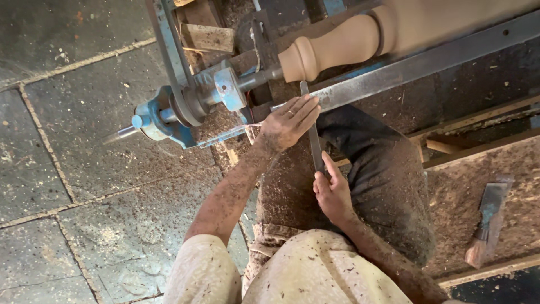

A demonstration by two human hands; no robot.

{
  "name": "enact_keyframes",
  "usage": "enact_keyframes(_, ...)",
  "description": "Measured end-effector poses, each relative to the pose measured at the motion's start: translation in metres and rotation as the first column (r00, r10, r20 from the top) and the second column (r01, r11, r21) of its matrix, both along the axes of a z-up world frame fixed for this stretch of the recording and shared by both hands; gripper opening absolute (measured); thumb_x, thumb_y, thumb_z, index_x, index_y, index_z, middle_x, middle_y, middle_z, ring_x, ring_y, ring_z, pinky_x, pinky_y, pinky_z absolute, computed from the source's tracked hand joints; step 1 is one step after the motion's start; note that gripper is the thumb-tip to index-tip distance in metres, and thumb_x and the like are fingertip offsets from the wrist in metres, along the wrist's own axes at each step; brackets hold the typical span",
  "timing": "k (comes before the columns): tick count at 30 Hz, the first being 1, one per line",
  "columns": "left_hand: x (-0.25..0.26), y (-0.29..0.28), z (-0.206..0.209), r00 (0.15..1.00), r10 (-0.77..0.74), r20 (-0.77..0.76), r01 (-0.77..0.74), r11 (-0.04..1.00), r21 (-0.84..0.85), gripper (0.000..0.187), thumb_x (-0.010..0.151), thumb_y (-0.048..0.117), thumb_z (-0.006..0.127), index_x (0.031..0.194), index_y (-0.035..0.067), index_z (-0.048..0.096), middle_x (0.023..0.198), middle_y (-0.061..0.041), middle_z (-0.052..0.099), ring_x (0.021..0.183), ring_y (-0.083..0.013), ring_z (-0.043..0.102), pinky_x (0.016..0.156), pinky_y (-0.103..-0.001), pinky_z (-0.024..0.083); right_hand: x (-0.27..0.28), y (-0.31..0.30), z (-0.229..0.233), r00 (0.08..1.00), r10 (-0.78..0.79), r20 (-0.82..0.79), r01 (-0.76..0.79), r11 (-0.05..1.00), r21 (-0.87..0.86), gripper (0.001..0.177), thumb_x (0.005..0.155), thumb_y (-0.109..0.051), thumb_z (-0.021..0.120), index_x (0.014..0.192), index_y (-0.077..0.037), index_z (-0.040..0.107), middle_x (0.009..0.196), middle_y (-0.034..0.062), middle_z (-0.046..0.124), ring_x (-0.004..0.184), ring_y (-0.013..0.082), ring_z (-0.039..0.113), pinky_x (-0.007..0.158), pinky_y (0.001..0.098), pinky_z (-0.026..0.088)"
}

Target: The person shapes a rotating wooden blank on a lathe using a chisel and a gouge. They refine the contours of the piece, creating a turned form with distinct curves and ridges.

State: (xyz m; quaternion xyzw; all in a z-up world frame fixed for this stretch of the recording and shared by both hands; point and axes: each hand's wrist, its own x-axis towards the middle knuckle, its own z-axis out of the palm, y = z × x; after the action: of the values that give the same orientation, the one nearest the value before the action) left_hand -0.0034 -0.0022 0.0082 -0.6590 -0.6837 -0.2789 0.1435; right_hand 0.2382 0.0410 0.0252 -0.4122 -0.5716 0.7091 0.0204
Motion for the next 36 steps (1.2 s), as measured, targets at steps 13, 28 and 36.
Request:
enact_keyframes(13, 0.003, -0.001, -0.001, 0.999, 0.03, 0.013, -0.03, 1.0, -0.003, 0.034, 0.098, 0.016, 0.062, 0.128, 0.002, 0.064, 0.141, -0.015, 0.063, 0.131, -0.0294, 0.062, 0.111, -0.041, 0.055, 0.0, 0.014, 0.001, 0.998, 0.038, 0.05, -0.039, 0.999, 0.008, 0.063, 0.101, -0.013, 0.056, 0.161, -0.012, 0.036, 0.068, -0.0016, 0.051, 0.059, 0.0066, 0.047, 0.052, 0.0245, 0.042)
enact_keyframes(28, 0.005, -0.005, 0.006, 0.997, 0.053, 0.05, -0.057, 0.996, 0.069, 0.038, 0.095, 0.014, 0.064, 0.129, -0.001, 0.061, 0.137, -0.016, 0.062, 0.129, -0.0315, 0.062, 0.11, -0.043, 0.054, -0.005, 0.035, 0.015, 0.986, 0.103, 0.128, -0.113, 0.991, 0.074, 0.063, 0.098, -0.011, 0.058, 0.158, -0.009, 0.04, 0.069, -0.0005, 0.053, 0.058, 0.0048, 0.047, 0.05, 0.023, 0.04)
enact_keyframes(36, 0.006, -0.006, -0.001, 0.997, 0.075, 0.024, -0.077, 0.993, 0.086, 0.04, 0.095, 0.013, 0.064, 0.131, -0.003, 0.059, 0.137, -0.016, 0.062, 0.129, -0.0327, 0.062, 0.11, -0.043, 0.055, -0.008, 0.047, 0.025, 0.972, 0.161, 0.17, -0.166, 0.986, 0.016, 0.064, 0.097, -0.012, 0.055, 0.158, -0.011, 0.037, 0.067, -0.001, 0.053, 0.055, 0.0058, 0.045, 0.047, 0.0241, 0.039)
